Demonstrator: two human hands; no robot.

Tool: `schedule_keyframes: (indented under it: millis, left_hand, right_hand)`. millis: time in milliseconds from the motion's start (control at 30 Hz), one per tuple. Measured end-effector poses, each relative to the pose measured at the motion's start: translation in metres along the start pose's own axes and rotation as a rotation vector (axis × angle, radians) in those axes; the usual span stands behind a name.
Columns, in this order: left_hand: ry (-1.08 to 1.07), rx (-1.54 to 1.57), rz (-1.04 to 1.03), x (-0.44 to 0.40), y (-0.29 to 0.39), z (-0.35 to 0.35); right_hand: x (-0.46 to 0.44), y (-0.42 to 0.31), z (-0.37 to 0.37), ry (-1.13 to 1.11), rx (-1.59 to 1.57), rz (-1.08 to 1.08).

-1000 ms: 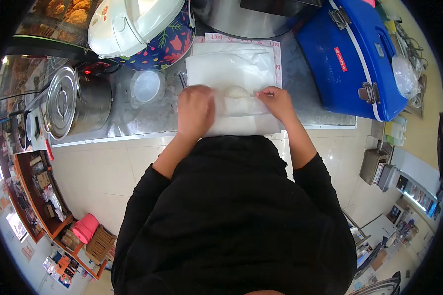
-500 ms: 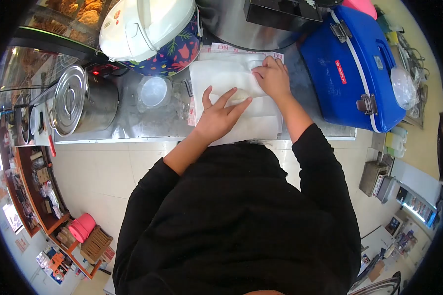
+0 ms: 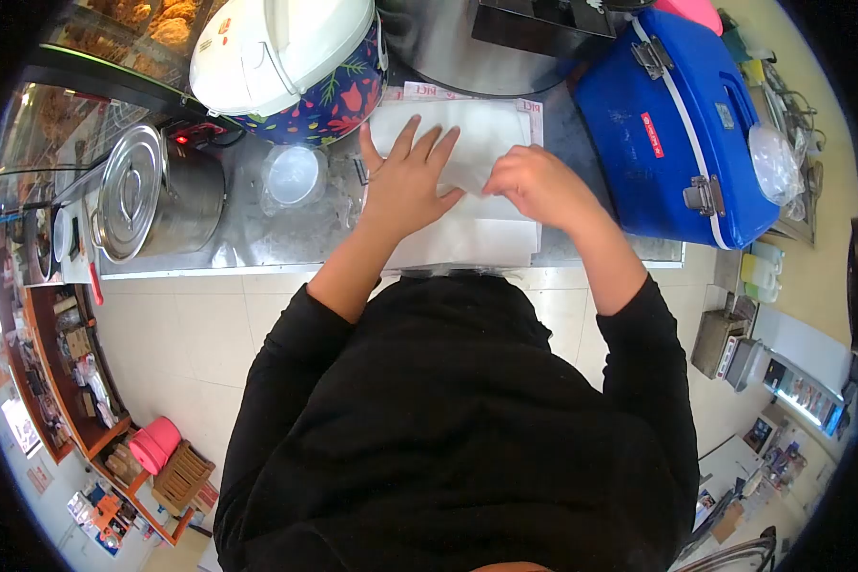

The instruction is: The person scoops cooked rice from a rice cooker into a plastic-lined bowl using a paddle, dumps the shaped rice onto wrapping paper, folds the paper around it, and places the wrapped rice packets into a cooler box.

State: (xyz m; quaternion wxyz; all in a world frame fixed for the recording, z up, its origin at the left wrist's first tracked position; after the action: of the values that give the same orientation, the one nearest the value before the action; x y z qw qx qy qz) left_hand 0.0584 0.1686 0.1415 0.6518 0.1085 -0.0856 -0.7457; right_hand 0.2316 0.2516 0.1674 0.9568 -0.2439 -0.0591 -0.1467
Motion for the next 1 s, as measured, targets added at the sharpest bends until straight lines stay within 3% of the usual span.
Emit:
schedule_keyframes:
  millis: [100, 300, 567, 667, 700, 800, 900, 967, 1000]
  left_hand:
    - [-0.052, -0.089, -0.029, 0.003, -0.006, -0.007]
    - [0.148, -0.126, -0.288, 0.042, -0.032, -0.028]
    - [-0.018, 0.196, -0.447, 0.049, -0.056, -0.039]
    - [-0.076, 0.242, -0.482, 0.046, -0.059, -0.040]
    - [-0.090, 0.241, -0.492, 0.045, -0.061, -0.042]
    - [-0.228, 0.267, -0.348, 0.036, -0.065, -0.049]
    - [-0.466, 0.243, 0.041, 0.014, -0.058, -0.047]
    - [-0.292, 0.334, 0.033, 0.002, -0.055, -0.046]
    - [-0.205, 0.378, 0.027, -0.003, -0.055, -0.045]
  right_hand:
    - [0.017, -0.007, -0.021, 0.048, 0.193, -0.004]
    - [0.039, 0.001, -0.060, 0.206, 0.210, -0.061]
    - [0.038, 0.004, -0.082, 0.321, 0.090, -0.016]
    - [0.035, 0.010, -0.089, 0.332, 0.107, 0.018]
    - [0.034, 0.014, -0.093, 0.258, 0.095, -0.058]
    - [0.025, 0.017, -0.084, 0.072, 0.019, -0.306]
    - [0.003, 0.014, -0.067, 0.008, -0.150, -0.541]
    - [-0.010, 0.019, -0.056, 0.030, -0.268, -0.617]
    - [-0.016, 0.022, -0.054, 0.116, -0.159, -0.588]
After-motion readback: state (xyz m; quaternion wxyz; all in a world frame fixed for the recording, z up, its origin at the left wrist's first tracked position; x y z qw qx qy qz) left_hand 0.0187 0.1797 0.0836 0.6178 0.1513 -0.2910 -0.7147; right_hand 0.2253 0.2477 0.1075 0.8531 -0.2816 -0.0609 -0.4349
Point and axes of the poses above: each hand's wrist, its own x-axis away from the middle knuckle, its own z-axis out of the back of the hand, y = z × x, the point moved 3 cm from there along -x, towards the middle knuckle, and after that the axes turned 12 degrees about -y, right-handed, at the moved point
